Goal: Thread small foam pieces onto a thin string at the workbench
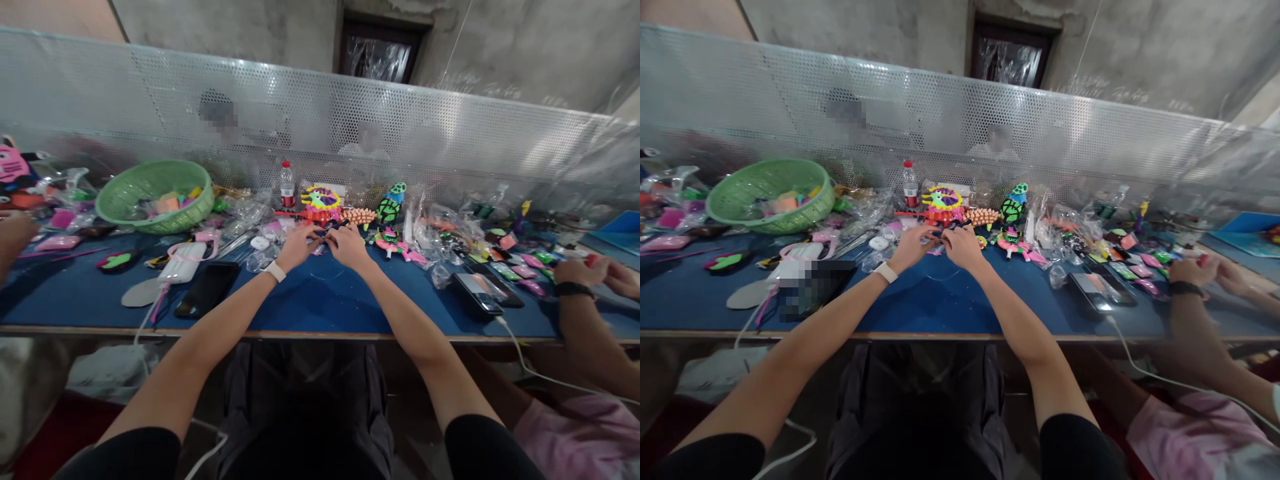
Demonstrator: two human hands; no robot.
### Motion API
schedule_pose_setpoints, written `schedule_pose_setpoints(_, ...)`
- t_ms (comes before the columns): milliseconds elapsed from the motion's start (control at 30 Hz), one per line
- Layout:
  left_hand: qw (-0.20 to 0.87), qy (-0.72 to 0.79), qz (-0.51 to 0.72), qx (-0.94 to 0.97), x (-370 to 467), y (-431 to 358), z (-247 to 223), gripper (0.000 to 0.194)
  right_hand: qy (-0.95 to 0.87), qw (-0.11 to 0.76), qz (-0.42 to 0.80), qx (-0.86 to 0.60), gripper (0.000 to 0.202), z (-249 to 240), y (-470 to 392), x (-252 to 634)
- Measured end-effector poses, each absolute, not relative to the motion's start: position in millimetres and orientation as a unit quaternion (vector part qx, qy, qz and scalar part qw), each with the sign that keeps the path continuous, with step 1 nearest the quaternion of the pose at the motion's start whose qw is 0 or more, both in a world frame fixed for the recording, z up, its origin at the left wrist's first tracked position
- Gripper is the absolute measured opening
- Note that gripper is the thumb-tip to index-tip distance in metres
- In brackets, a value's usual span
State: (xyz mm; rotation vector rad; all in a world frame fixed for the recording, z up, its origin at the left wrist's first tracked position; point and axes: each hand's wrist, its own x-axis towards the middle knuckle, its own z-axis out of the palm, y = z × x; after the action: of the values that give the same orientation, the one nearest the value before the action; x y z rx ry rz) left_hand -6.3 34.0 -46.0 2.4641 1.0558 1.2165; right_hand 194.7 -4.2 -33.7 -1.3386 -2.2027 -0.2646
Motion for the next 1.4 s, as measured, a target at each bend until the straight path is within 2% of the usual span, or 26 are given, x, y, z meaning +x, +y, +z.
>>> schedule_pose_setpoints(100,0.269,0.330,0.432,0.795,-6,41,-50,0.014,-0.822,0.271,-0.097,-0.491,0.020,-32,-5,196)
schedule_pose_setpoints(200,0.436,0.320,0.430,0.723,-4,46,-56,0.016,-0.825,0.273,-0.094,-0.486,0.020,-32,-5,197)
schedule_pose_setpoints(267,0.514,0.320,0.426,0.672,-4,48,-59,0.019,-0.825,0.274,-0.092,-0.486,0.021,-32,-5,197)
schedule_pose_setpoints(333,0.549,0.320,0.421,0.648,-3,50,-61,0.021,-0.824,0.273,-0.088,-0.489,0.021,-32,-5,197)
schedule_pose_setpoints(400,0.540,0.319,0.424,0.654,-3,50,-62,0.021,-0.821,0.274,-0.083,-0.494,0.020,-32,-5,197)
schedule_pose_setpoints(467,0.488,0.319,0.434,0.687,-4,48,-60,0.019,-0.813,0.282,-0.080,-0.503,0.018,-32,-5,196)
schedule_pose_setpoints(600,0.280,0.319,0.409,0.808,-4,39,-55,0.014,-0.794,0.298,-0.070,-0.525,0.013,-34,-3,198)
schedule_pose_setpoints(700,0.100,0.336,0.347,0.870,-3,31,-53,0.024,-0.795,0.297,-0.051,-0.527,0.013,-34,-1,201)
schedule_pose_setpoints(833,-0.019,0.358,0.286,0.889,-3,27,-53,0.021,-0.806,0.288,-0.037,-0.516,0.014,-34,-1,201)
schedule_pose_setpoints(1167,-0.029,0.328,0.318,0.889,-5,28,-51,0.018,-0.817,0.308,-0.025,-0.486,0.013,-34,2,205)
schedule_pose_setpoints(1400,0.178,0.322,0.407,0.836,-1,35,-51,0.023,-0.818,0.304,-0.030,-0.487,0.014,-38,5,207)
